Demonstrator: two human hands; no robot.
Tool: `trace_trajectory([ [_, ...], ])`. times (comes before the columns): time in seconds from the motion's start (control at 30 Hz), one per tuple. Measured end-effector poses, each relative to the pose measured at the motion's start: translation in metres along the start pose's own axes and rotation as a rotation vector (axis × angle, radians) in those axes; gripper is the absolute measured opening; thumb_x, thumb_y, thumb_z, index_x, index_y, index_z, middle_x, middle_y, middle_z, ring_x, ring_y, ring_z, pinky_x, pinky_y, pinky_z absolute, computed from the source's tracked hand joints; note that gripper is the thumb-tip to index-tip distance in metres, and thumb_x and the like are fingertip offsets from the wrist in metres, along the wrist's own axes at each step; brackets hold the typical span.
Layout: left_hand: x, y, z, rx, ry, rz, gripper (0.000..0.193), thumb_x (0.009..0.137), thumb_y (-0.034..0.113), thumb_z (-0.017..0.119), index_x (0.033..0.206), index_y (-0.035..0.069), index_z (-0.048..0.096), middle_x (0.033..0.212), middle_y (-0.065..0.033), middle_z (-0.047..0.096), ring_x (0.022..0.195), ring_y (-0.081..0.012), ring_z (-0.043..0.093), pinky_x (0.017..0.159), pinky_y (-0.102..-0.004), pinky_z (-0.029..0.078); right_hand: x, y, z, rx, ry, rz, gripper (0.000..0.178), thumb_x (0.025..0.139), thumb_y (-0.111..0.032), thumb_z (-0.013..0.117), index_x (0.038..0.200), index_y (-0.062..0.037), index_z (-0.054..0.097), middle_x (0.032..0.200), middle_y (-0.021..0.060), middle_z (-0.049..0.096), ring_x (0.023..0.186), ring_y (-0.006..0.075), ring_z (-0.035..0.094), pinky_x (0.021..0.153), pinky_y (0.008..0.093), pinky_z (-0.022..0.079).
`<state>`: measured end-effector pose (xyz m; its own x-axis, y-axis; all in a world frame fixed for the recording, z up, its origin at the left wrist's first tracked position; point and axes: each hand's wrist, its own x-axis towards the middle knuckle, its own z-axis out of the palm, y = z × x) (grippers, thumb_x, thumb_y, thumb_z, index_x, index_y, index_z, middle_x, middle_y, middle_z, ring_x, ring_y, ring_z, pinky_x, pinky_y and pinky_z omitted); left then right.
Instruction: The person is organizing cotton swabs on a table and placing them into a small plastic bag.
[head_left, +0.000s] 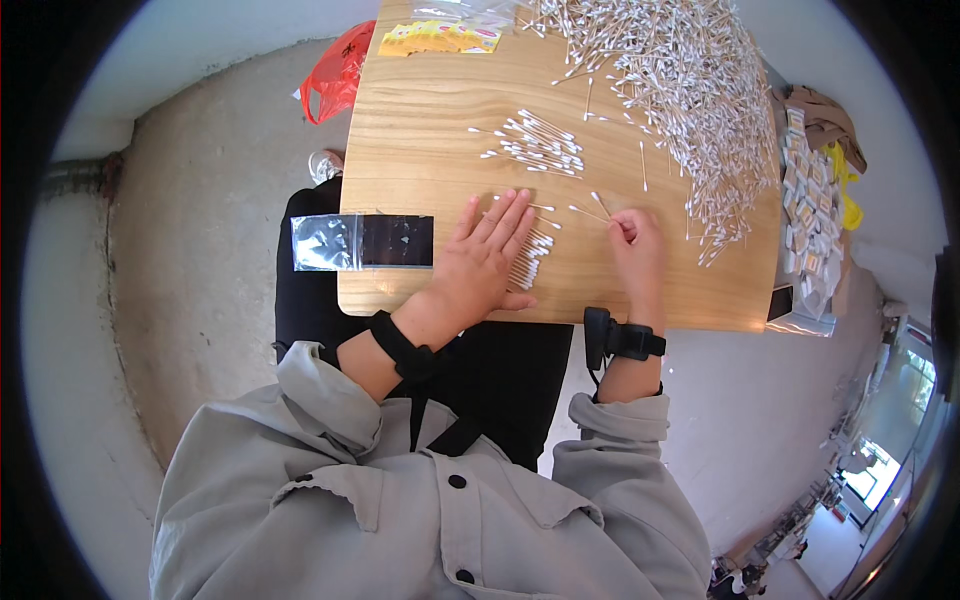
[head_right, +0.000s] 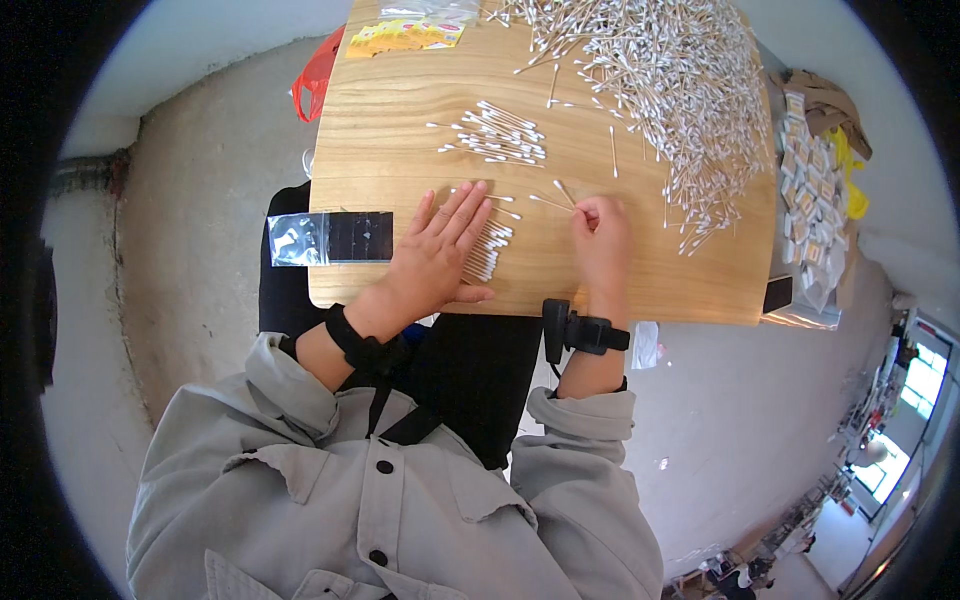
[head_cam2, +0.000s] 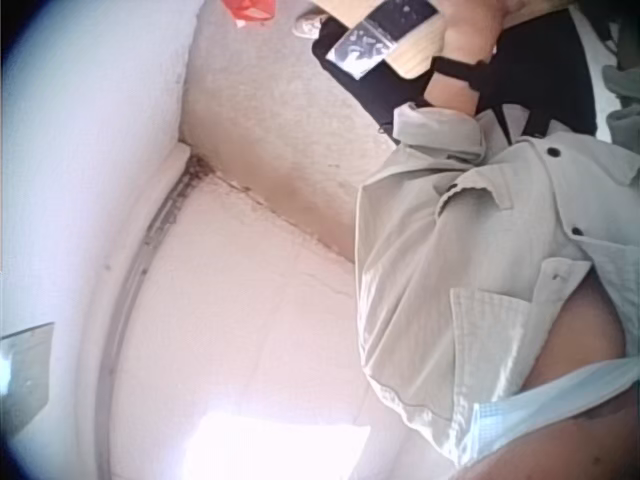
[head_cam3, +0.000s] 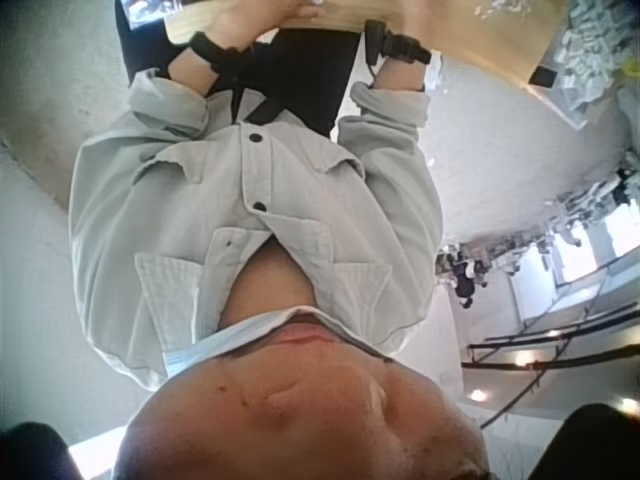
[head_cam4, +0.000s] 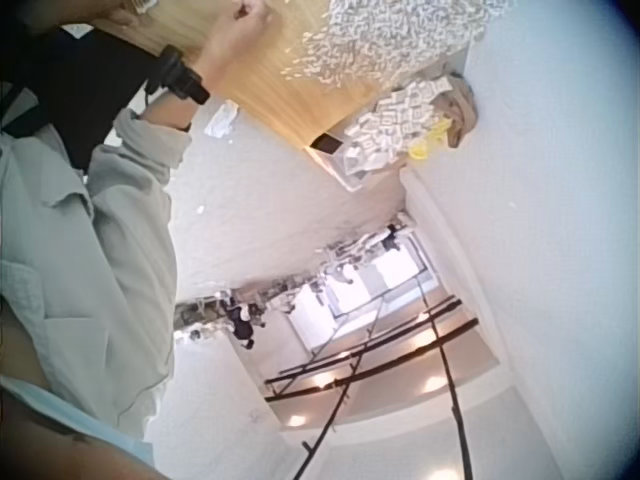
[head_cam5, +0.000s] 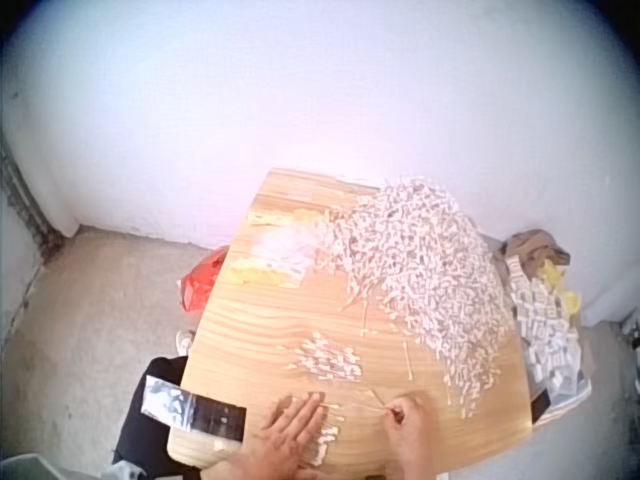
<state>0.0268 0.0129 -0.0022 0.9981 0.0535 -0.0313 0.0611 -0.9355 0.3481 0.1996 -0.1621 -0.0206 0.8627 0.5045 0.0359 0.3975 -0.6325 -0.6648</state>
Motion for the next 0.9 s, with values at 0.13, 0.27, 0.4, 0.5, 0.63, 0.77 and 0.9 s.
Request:
trace_trajectory([
  [0.13,0.0,-0.001,0.002,0.059,-0.048,-0.002,0.106,0.072,0.07,0.058,0.147,0.002,0.026,0.156,-0.0109,0.017,0.145,-0.0231,0.014,0.117,-0.0469,0.007,0.001,-0.017,0.006,-0.054,0.005,-0.008,0.008,0.079,-0.006,0.066,0.087,-0.0056,0.063,0.083,0.0098,0.06,0.07,0.0218,0.062,0.063,0.0323,0.05],
  [0.27,0.0,0.001,0.003,0.065,-0.037,0.024,0.106,0.07,0.069,0.06,0.146,0.003,0.028,0.156,-0.0123,0.018,0.145,-0.024,0.014,0.117,-0.0478,0.009,0.002,-0.034,0.024,0.076,-0.14,-0.108,0.007,0.08,-0.007,0.065,0.087,-0.0056,0.064,0.083,0.0109,0.061,0.071,0.0243,0.063,0.063,0.0332,0.05],
  [0.4,0.0,0.004,-0.001,0.02,-0.016,0.006,0.107,0.068,0.069,0.062,0.145,0.002,0.029,0.155,-0.014,0.019,0.145,-0.0254,0.015,0.116,-0.0482,0.01,0.008,-0.045,0.019,0.098,-0.233,-0.141,0.008,0.082,-0.007,0.064,0.09,-0.0057,0.064,0.083,0.011,0.061,0.071,0.0249,0.062,0.063,0.0338,0.05],
  [0.5,0.001,0.005,0.0,-0.043,0.027,0.021,0.11,0.066,0.064,0.068,0.144,-0.001,0.028,0.153,-0.0168,0.022,0.144,-0.0295,0.017,0.115,-0.0496,0.014,0.022,-0.041,0.018,0.108,-0.343,-0.212,0.008,0.082,-0.007,0.065,0.09,-0.0055,0.065,0.083,0.0112,0.061,0.07,0.0243,0.062,0.063,0.034,0.05],
  [0.63,0.002,0.003,0.001,-0.057,0.047,0.037,0.111,0.065,0.064,0.068,0.145,-0.002,0.027,0.153,-0.017,0.023,0.144,-0.0298,0.017,0.115,-0.0502,0.014,0.029,-0.048,0.027,0.158,-0.256,-0.16,0.009,0.081,-0.006,0.065,0.09,-0.005,0.065,0.084,0.0108,0.061,0.073,0.0228,0.062,0.065,0.0326,0.05],
  [0.77,0.004,0.005,-0.001,-0.061,0.038,0.034,0.112,0.064,0.064,0.069,0.145,-0.002,0.026,0.153,-0.0175,0.023,0.144,-0.0306,0.017,0.115,-0.0504,0.013,0.024,-0.059,0.036,0.223,-0.315,-0.186,0.01,0.081,-0.005,0.065,0.091,-0.0057,0.065,0.086,0.01,0.061,0.072,0.0218,0.062,0.065,0.032,0.051],
  [0.9,0.005,0.004,0.003,-0.072,0.059,0.034,0.112,0.064,0.063,0.069,0.145,-0.002,0.026,0.153,-0.0178,0.022,0.144,-0.0306,0.017,0.115,-0.0502,0.012,0.026,-0.053,0.041,0.242,-0.084,-0.178,0.009,0.081,-0.005,0.066,0.089,-0.0063,0.066,0.085,0.0098,0.06,0.07,0.0217,0.062,0.063,0.0322,0.051],
])
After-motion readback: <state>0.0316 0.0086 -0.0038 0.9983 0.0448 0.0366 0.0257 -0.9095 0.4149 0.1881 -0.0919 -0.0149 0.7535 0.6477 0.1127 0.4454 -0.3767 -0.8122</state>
